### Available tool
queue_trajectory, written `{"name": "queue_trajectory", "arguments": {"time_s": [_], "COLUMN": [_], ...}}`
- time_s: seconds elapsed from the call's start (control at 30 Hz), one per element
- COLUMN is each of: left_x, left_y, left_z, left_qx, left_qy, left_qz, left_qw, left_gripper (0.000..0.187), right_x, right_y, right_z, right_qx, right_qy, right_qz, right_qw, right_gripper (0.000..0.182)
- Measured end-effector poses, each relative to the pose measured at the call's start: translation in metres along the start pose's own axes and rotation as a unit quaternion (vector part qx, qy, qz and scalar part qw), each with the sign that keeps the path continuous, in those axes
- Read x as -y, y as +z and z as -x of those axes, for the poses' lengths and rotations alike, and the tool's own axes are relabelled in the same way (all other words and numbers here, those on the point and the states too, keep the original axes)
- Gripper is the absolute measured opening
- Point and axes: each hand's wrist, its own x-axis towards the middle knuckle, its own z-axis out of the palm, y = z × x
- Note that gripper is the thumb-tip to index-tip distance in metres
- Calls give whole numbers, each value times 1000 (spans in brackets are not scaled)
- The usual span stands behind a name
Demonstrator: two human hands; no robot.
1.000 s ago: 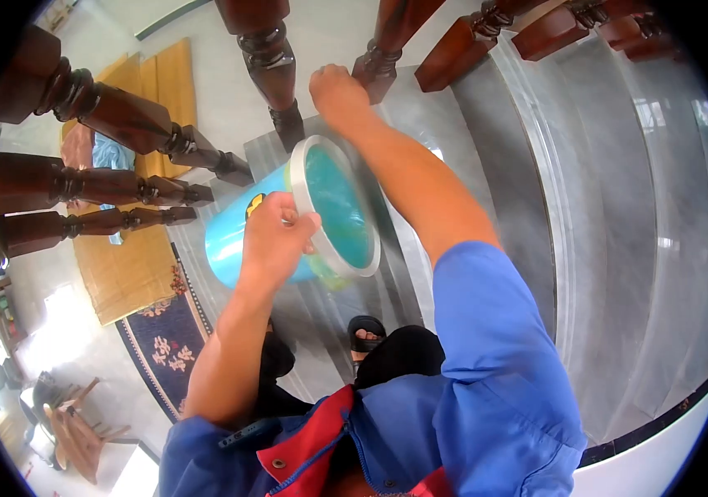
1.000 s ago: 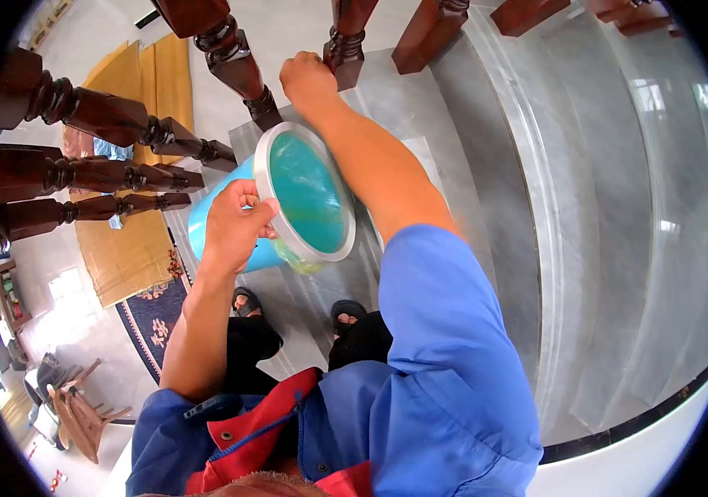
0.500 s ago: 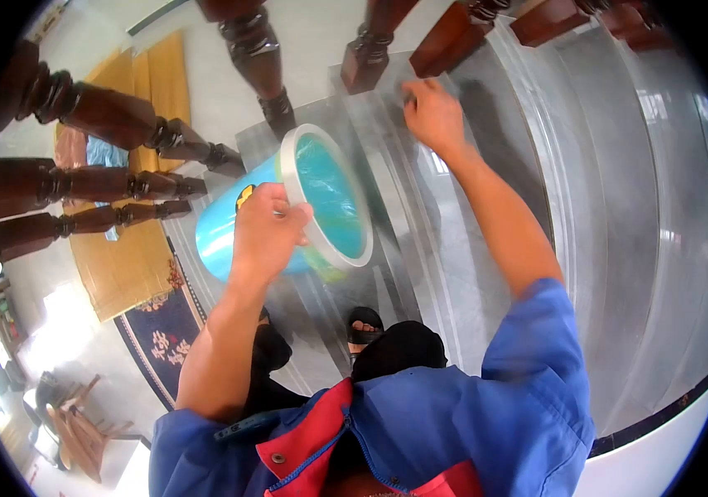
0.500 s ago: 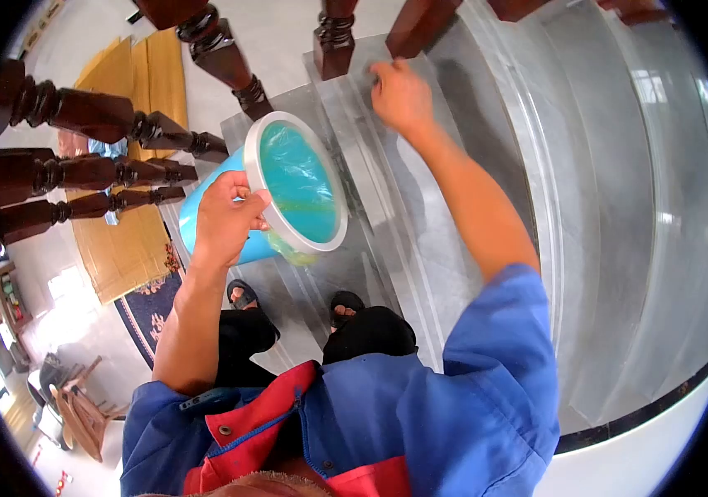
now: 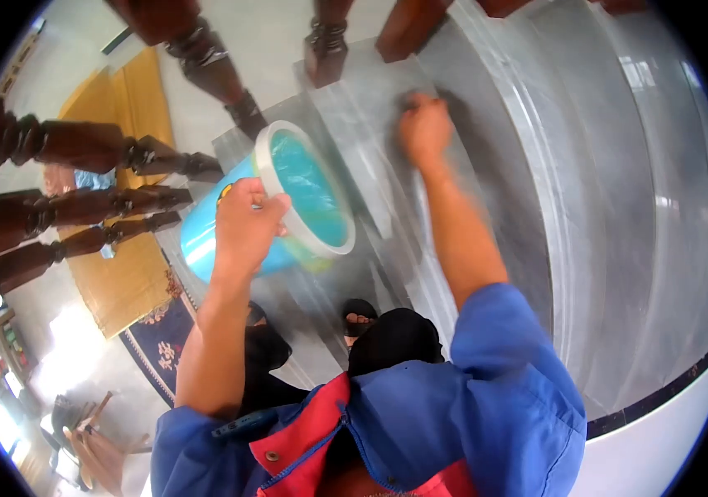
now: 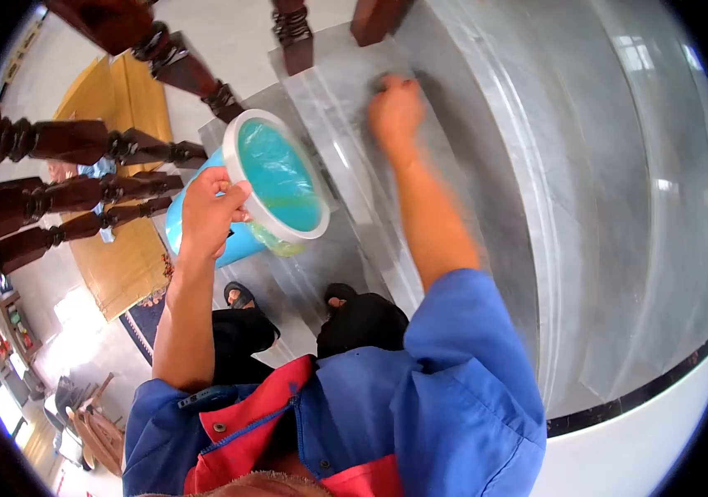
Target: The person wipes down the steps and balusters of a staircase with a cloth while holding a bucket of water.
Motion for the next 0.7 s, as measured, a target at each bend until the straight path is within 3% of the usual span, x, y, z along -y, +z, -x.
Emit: {"name": "queue_trajectory", "arguments": {"time_s": [0.03, 0.1, 0.13, 0.2, 0.27, 0.3, 0.37, 0.4, 0.47, 0.5, 0.53, 0.6, 0.67, 0.7], "left_x": [-1, 0, 2, 2, 3, 1, -1, 0, -1, -4, -6, -2, -2, -1], "left_y": [4, 7, 9, 9, 9, 10, 17, 18, 22, 23, 24, 23, 21, 20], "left_z": [-3, -6, -6, -9, -7, -4, -2, -4, -8, -6, -6, -8, -6, -3], "left_qx": [11, 8, 19, 36, 34, 32, 43, 42, 43, 42, 43, 52, 37, 41], "left_qy": [4, -4, -7, -11, -6, -1, 8, 0, -4, -7, -9, -11, -6, -9], "left_qz": [2, -3, -4, 3, 22, 15, 11, -3, -21, -17, -12, -2, -20, -22], "left_qw": [1000, 1000, 1000, 999, 999, 999, 999, 999, 999, 999, 999, 999, 999, 999], "left_gripper": [27, 27, 27, 26, 27, 27, 27, 27, 28, 28, 28, 27, 27, 27], "right_x": [-5, 34, 57, 37, -4, -15, -47, -28, 13, 34, 50, 23, -10, -26], "right_y": [9, 1, -35, -43, -68, -61, -49, -34, -16, -32, -48, -41, -56, -61], "right_z": [6, 61, 74, 74, 44, 35, 28, 46, 84, 96, 104, 96, 64, 46], "right_qx": [1, 116, 254, 125, -7, -9, 24, -33, 89, 226, 233, 41, -2, -56], "right_qy": [9, -151, -163, -182, -80, -73, 165, 96, -36, -111, -101, -98, 27, -10], "right_qz": [49, -149, -226, -200, -87, -90, 73, 54, -160, -281, -258, -215, -84, -57], "right_qw": [999, 970, 926, 954, 993, 993, 983, 993, 982, 926, 932, 971, 996, 997], "right_gripper": [25, 25, 27, 31, 31, 31, 28, 21, 35, 43, 35, 35, 36, 35]}}
